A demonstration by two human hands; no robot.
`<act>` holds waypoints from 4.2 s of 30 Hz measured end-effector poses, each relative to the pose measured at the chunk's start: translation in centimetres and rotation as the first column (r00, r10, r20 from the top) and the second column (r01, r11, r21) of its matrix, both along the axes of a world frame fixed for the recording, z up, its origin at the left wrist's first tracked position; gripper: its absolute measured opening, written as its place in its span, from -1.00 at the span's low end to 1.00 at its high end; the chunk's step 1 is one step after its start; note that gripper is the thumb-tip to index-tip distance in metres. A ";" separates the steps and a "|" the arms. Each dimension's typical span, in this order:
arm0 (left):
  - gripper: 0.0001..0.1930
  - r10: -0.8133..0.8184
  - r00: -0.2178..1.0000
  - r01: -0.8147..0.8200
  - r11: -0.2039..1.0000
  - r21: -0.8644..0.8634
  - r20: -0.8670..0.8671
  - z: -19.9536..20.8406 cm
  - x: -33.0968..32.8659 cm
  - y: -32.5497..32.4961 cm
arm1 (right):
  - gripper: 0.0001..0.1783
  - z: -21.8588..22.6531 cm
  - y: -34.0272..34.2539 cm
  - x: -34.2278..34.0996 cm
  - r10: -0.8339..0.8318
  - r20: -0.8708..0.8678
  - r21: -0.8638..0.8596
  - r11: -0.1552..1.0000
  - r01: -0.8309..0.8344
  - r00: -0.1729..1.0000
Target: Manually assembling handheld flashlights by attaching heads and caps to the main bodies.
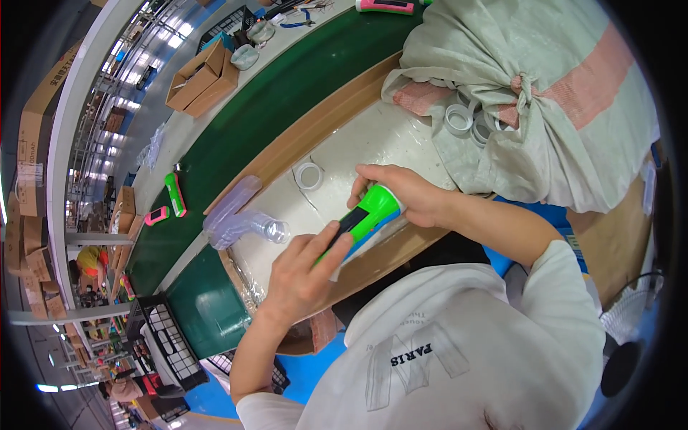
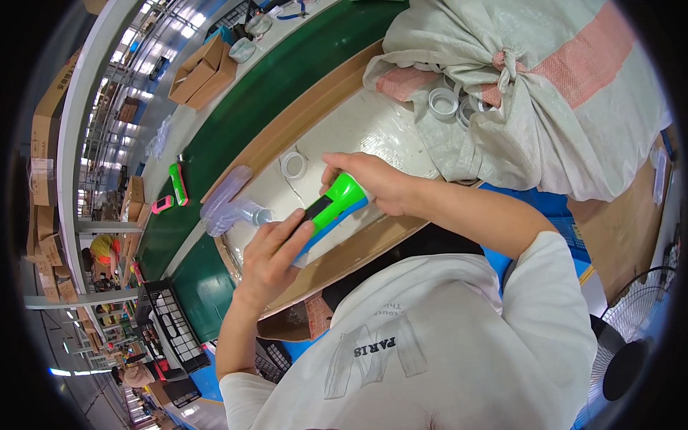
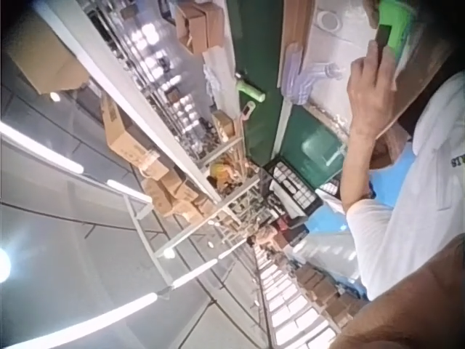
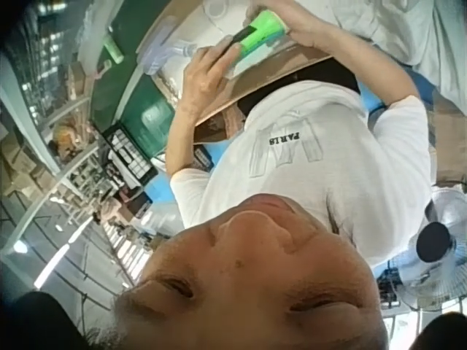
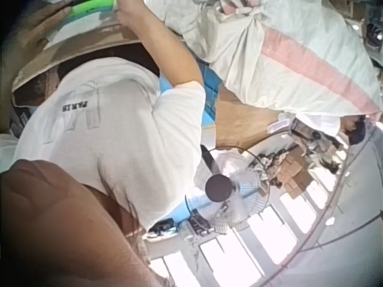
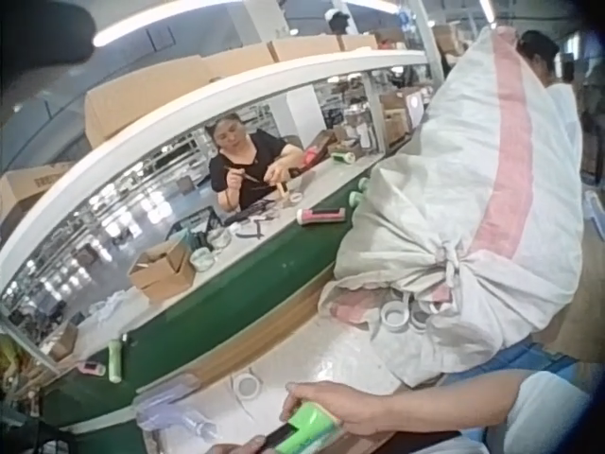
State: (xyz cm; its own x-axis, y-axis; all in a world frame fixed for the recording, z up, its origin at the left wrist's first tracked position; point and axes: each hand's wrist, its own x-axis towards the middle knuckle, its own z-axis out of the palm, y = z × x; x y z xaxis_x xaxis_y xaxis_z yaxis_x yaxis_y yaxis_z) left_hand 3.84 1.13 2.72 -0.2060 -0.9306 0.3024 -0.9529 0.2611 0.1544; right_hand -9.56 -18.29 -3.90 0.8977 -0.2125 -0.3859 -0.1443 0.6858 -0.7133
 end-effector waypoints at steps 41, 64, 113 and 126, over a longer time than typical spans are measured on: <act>-0.44 0.029 0.855 -0.088 0.992 -0.090 -0.517 -3.2 -2.4 -0.5 | -0.52 1.3 0.4 -3.0 -0.282 0.281 -0.198 0.918 0.343 0.917; -0.38 0.441 0.284 -0.340 0.877 0.341 -0.851 -8.0 -9.4 0.0 | -0.48 -0.7 3.1 -3.0 -0.249 0.266 -0.217 0.926 0.309 0.931; -0.27 0.434 0.629 -0.396 0.893 0.214 -0.645 -5.8 0.3 -6.7 | -0.70 -0.3 -4.9 -7.9 -0.530 0.121 -0.986 -0.160 0.041 0.840; -0.47 0.472 -0.021 0.048 0.881 0.470 -0.882 -6.1 -6.4 -1.8 | -0.45 2.0 1.5 -1.0 -0.300 0.453 -0.039 0.934 0.354 0.840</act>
State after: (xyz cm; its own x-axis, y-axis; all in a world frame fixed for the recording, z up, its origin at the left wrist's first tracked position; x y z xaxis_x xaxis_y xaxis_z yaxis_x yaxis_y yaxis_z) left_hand -2.53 -0.63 -3.34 0.2617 -0.9270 -0.2685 0.1870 -0.2242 0.9564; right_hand -10.57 -16.82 -1.95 0.8373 -0.5420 0.0712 0.4156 0.5464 -0.7272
